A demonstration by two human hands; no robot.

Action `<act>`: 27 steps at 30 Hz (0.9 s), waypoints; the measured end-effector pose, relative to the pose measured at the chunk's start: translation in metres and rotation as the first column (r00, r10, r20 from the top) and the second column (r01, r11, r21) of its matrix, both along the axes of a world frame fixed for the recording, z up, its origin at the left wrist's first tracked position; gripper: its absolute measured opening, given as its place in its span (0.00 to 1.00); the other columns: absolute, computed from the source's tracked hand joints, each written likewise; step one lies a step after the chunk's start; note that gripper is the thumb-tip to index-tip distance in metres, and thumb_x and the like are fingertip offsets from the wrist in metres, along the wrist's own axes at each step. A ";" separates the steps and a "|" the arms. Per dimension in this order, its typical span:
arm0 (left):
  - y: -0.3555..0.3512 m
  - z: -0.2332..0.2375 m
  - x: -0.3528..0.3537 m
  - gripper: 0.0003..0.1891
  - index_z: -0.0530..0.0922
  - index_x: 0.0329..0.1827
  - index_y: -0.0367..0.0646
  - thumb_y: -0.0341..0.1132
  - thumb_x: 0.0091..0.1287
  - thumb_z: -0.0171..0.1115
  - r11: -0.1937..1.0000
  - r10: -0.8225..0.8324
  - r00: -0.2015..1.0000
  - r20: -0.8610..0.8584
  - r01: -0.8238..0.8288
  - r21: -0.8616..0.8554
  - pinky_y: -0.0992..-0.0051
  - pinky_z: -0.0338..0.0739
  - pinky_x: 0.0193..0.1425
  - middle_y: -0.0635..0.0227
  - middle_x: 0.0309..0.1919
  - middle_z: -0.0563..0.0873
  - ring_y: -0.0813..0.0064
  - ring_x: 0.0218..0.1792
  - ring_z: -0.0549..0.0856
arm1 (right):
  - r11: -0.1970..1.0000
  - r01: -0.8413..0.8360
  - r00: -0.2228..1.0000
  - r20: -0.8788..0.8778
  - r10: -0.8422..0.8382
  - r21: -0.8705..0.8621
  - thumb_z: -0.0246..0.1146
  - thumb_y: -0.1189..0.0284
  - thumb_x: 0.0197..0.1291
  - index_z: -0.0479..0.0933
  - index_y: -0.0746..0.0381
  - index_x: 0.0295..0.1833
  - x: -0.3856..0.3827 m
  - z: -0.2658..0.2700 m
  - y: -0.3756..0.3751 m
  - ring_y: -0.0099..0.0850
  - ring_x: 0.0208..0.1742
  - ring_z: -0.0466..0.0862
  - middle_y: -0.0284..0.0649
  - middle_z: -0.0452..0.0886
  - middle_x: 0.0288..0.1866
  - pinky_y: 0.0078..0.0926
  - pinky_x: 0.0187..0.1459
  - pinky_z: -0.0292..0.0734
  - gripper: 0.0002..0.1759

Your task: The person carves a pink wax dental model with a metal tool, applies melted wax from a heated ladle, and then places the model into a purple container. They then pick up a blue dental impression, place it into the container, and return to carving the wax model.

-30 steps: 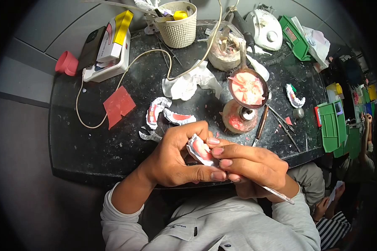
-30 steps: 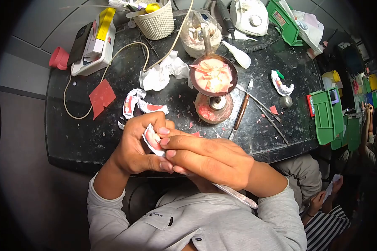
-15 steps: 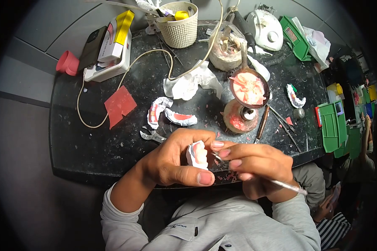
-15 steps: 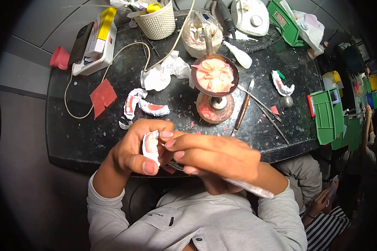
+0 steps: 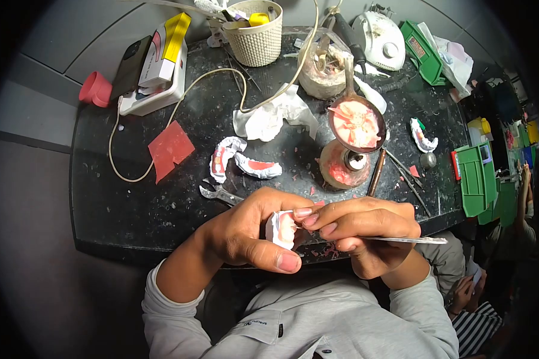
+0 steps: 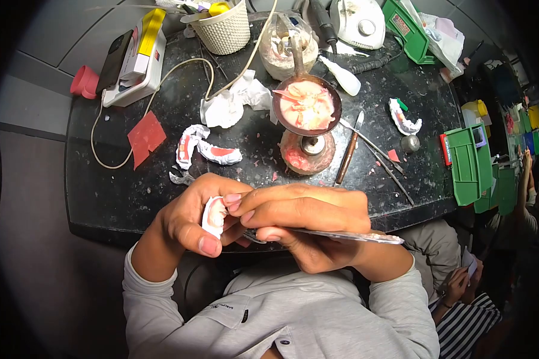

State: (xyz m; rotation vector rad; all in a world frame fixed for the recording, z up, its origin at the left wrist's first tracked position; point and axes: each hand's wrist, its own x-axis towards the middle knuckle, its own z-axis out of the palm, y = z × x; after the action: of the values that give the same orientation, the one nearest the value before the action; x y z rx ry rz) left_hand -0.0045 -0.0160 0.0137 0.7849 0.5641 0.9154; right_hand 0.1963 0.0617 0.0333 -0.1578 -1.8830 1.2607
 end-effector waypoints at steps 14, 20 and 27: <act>0.001 0.005 -0.003 0.24 0.79 0.45 0.32 0.40 0.51 0.75 0.997 -0.053 0.998 0.026 0.055 -0.054 0.81 0.62 0.36 0.78 0.32 0.75 0.87 0.33 0.70 | 0.977 -0.170 0.985 0.021 0.174 -0.132 0.70 0.85 0.59 0.83 0.74 0.46 0.011 0.000 0.010 0.43 0.48 0.90 0.55 0.88 0.45 0.35 0.51 0.86 0.09; -0.001 0.000 -0.003 0.24 0.79 0.45 0.33 0.40 0.51 0.75 0.997 -0.049 0.998 0.028 0.051 -0.064 0.80 0.61 0.33 0.78 0.29 0.75 0.87 0.30 0.70 | 0.996 -0.046 0.999 0.004 0.046 -0.077 0.68 0.70 0.68 0.83 0.71 0.38 0.002 -0.001 0.003 0.43 0.41 0.91 0.53 0.88 0.38 0.37 0.47 0.89 0.13; 0.000 0.007 -0.003 0.23 0.78 0.44 0.34 0.40 0.51 0.75 0.996 -0.055 0.998 0.002 0.055 -0.076 0.80 0.61 0.32 0.78 0.28 0.74 0.87 0.29 0.69 | 0.994 -0.040 0.999 0.010 0.041 -0.100 0.68 0.69 0.68 0.83 0.71 0.37 0.002 -0.002 0.003 0.43 0.42 0.92 0.54 0.88 0.38 0.38 0.47 0.89 0.14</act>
State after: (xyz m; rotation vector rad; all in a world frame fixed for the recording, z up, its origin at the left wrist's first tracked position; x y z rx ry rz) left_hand -0.0070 -0.0157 0.0203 0.7281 0.5716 0.8384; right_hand 0.1983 0.0648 0.0312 -0.1813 -1.8428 1.3846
